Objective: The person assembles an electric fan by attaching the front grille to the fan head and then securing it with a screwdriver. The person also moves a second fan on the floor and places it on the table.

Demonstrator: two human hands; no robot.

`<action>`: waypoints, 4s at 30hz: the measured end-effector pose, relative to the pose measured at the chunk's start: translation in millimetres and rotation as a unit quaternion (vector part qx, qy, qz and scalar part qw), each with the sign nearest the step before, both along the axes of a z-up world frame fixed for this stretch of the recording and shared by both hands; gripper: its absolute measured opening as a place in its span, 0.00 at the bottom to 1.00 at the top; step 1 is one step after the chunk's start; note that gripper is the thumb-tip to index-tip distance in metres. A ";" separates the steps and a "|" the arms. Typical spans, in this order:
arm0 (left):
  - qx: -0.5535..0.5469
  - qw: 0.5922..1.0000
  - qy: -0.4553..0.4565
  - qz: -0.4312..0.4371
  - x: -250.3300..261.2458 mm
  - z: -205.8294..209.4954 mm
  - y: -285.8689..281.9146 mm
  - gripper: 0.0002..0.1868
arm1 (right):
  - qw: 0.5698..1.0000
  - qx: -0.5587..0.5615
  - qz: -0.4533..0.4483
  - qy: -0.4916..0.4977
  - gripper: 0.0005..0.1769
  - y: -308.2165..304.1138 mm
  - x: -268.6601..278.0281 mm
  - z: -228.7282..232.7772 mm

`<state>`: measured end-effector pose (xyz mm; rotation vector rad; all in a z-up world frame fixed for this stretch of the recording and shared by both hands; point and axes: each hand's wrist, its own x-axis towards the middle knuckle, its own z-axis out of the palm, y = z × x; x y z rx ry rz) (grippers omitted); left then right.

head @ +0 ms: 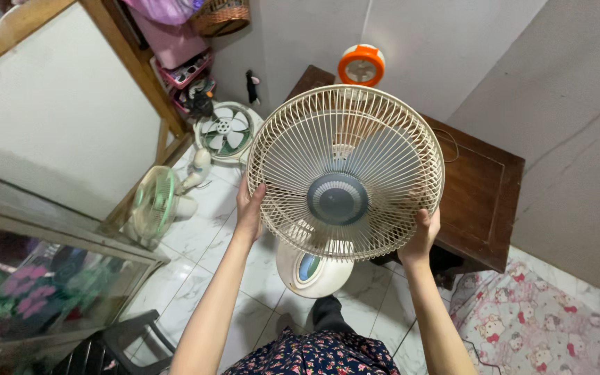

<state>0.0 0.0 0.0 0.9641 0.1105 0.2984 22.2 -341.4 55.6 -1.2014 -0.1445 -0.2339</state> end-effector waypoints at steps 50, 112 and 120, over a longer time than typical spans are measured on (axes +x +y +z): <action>0.060 0.819 0.093 0.563 -287.2 -62.8 85.4 0.50 | 0.722 0.016 0.653 0.231 0.40 311.3 69.0 -128.1; 0.182 0.778 0.109 0.592 -420.4 -567.8 270.8 0.55 | 0.683 0.095 0.722 0.053 0.37 583.1 -39.7 -615.8; 0.194 0.765 0.134 0.599 -435.2 -536.7 275.0 0.46 | 0.671 0.080 0.727 0.124 0.39 603.3 -55.1 -647.3</action>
